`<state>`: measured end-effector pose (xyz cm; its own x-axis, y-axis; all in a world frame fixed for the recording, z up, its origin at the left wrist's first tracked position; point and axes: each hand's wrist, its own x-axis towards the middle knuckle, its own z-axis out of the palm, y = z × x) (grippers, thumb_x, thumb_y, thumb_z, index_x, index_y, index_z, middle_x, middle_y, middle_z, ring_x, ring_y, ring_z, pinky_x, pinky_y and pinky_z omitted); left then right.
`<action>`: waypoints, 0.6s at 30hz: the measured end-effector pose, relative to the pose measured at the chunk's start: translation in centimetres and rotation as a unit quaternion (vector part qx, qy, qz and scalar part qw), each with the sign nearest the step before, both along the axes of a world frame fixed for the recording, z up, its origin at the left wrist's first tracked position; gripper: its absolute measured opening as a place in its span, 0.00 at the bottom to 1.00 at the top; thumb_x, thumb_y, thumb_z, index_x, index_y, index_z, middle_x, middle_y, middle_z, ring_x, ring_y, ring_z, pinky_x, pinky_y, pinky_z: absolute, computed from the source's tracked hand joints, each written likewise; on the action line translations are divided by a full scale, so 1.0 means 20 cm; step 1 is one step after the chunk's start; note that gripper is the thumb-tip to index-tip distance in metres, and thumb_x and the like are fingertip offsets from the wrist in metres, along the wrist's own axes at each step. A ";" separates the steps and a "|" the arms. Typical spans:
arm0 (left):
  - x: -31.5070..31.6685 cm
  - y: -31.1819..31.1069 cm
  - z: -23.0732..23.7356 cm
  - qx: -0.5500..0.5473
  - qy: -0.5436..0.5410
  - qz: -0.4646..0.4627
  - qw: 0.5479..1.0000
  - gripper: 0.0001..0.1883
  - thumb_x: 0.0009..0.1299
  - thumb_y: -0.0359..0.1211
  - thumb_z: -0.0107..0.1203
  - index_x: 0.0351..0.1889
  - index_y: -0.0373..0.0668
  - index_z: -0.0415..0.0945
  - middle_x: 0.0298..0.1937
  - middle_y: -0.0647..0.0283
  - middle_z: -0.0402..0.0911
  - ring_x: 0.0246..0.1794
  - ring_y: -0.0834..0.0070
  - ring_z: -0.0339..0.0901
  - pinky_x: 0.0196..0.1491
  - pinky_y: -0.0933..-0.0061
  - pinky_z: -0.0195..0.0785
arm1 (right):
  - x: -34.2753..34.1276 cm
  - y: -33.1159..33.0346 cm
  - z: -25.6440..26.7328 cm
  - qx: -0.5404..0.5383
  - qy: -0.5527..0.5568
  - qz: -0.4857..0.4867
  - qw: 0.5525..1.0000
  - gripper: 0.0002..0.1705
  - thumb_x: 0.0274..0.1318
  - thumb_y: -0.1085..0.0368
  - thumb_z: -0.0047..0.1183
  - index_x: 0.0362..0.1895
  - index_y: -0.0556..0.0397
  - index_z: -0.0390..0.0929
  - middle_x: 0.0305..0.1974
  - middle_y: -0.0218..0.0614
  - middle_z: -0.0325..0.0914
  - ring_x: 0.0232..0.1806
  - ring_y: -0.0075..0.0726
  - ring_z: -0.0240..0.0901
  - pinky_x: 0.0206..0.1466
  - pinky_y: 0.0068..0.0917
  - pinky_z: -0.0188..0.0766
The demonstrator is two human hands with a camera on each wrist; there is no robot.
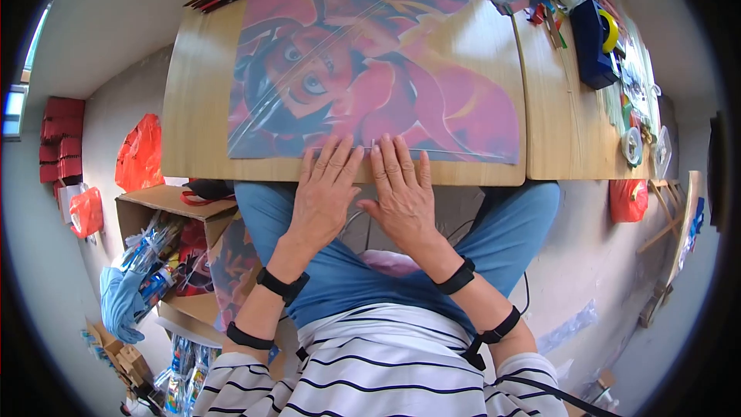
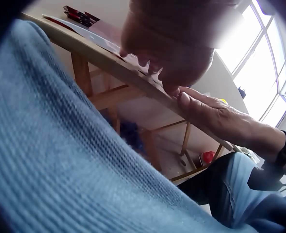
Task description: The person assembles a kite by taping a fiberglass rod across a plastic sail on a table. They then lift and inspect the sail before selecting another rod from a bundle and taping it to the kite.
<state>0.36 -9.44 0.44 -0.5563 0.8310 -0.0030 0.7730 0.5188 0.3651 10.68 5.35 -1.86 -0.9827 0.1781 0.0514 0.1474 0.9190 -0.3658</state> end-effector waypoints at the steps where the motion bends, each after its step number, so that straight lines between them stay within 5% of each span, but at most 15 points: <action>1: 0.01 0.00 0.00 -0.005 -0.001 0.002 1.000 0.36 0.69 0.31 0.60 0.77 0.42 0.63 0.82 0.55 0.58 0.83 0.55 0.51 0.81 0.45 0.42 | 0.00 0.01 0.00 0.002 0.005 -0.002 1.000 0.57 0.50 0.41 0.65 0.79 0.56 0.57 0.81 0.44 0.50 0.85 0.48 0.40 0.84 0.58 0.32; 11: 0.02 0.02 0.00 -0.045 0.007 0.002 0.999 0.41 0.67 0.34 0.64 0.79 0.46 0.61 0.82 0.58 0.56 0.83 0.56 0.50 0.81 0.47 0.41 | 0.20 0.25 0.02 0.034 -0.020 -0.088 0.995 0.57 0.56 0.36 0.58 0.79 0.57 0.55 0.82 0.44 0.50 0.85 0.46 0.41 0.83 0.57 0.30; 18: 0.02 0.05 0.05 -0.060 0.009 0.003 0.998 0.40 0.66 0.32 0.64 0.78 0.45 0.63 0.82 0.56 0.56 0.83 0.56 0.51 0.81 0.49 0.42 | 0.41 0.56 0.06 0.116 -0.049 -0.197 0.972 0.49 0.55 0.47 0.65 0.74 0.59 0.64 0.80 0.49 0.53 0.83 0.52 0.44 0.82 0.63 0.37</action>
